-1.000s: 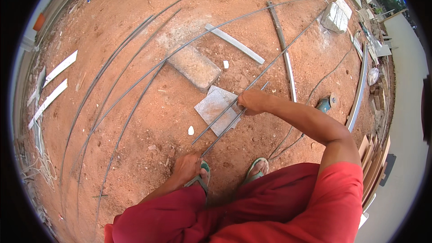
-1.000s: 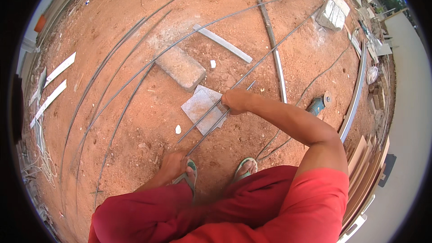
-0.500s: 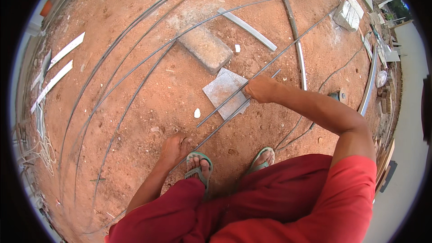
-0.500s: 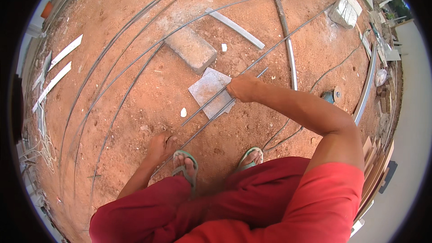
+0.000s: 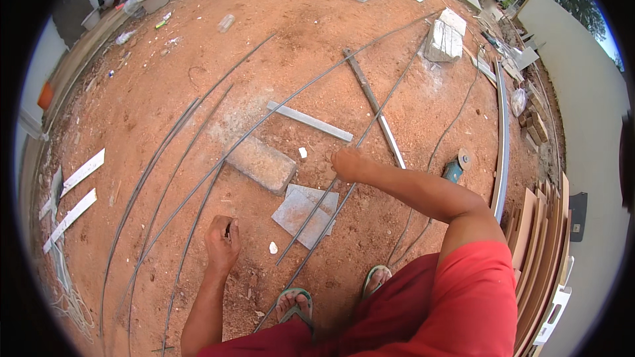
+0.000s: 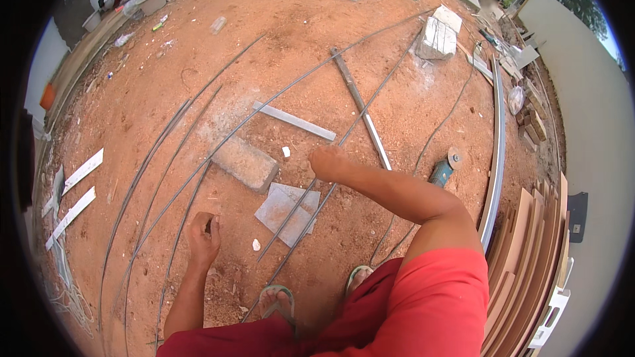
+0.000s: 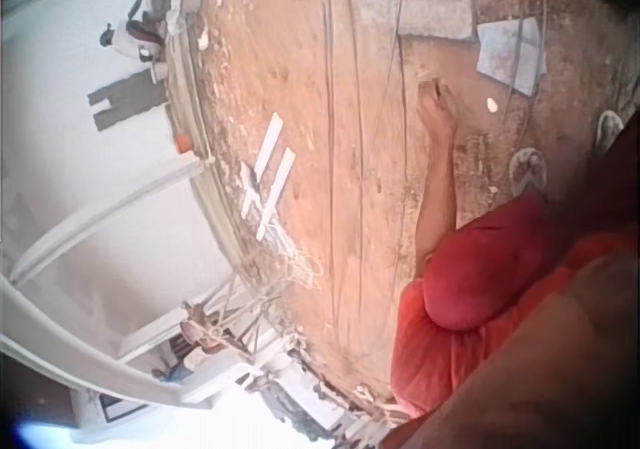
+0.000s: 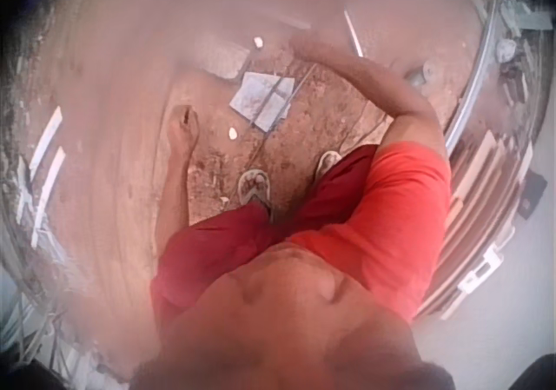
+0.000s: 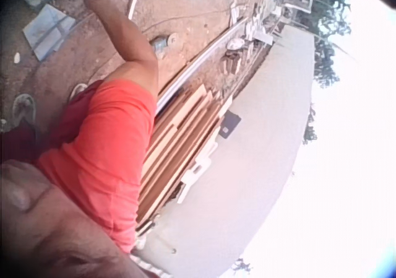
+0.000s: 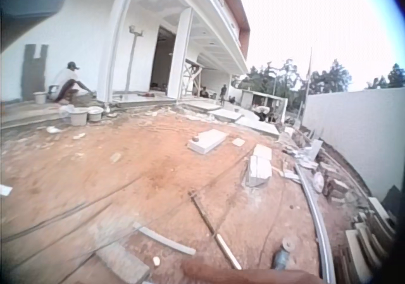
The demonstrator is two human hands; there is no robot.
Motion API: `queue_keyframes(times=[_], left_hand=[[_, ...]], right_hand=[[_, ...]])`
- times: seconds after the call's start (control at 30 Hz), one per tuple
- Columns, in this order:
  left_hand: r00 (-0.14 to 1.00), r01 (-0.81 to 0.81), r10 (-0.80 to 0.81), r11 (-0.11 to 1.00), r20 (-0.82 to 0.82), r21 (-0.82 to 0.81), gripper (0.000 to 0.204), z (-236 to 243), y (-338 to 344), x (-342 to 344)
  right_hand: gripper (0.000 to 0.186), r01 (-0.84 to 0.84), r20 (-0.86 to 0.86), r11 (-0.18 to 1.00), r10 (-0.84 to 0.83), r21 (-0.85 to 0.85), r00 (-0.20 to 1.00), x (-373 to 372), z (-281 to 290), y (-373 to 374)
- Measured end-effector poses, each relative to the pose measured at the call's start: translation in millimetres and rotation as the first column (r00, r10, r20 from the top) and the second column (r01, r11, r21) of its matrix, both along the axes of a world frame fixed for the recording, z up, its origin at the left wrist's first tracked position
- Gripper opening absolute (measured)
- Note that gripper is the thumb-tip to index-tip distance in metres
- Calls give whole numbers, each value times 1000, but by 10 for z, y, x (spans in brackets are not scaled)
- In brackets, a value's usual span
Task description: The person arranges several long metal rods on the ground and uses an angle grinder to cut them into shorter pieces. The person repeatedly positions the rods, cuts them, and moves the cut pieces aside.
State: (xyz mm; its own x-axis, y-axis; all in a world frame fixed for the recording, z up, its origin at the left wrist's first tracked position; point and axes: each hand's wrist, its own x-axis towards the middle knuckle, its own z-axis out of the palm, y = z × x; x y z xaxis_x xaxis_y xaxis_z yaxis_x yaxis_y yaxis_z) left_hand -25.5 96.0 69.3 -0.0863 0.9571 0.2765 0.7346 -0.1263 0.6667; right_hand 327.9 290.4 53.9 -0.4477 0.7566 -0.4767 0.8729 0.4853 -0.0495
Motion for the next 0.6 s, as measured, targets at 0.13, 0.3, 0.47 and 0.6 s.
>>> queue_keyframes(times=[0.13,0.3,0.47,0.6], left_hand=[[997,76,-75,997,-36,18,10,160,530,76],[995,-2,15,991,-99,134,8,111,851,-156],[986,-151,164,962,-36,229,11,175,712,-382],[918,-396,378,886,117,242,16,71,396,-294]], right_hand=[[52,432,-197,898,-411,77,890,532,-276,393],[61,723,-451,689,-662,-51,599,634,-601,333],[46,802,-726,593,-582,-72,366,498,-555,690],[37,850,-833,491,-539,-191,124,815,-464,1249]])
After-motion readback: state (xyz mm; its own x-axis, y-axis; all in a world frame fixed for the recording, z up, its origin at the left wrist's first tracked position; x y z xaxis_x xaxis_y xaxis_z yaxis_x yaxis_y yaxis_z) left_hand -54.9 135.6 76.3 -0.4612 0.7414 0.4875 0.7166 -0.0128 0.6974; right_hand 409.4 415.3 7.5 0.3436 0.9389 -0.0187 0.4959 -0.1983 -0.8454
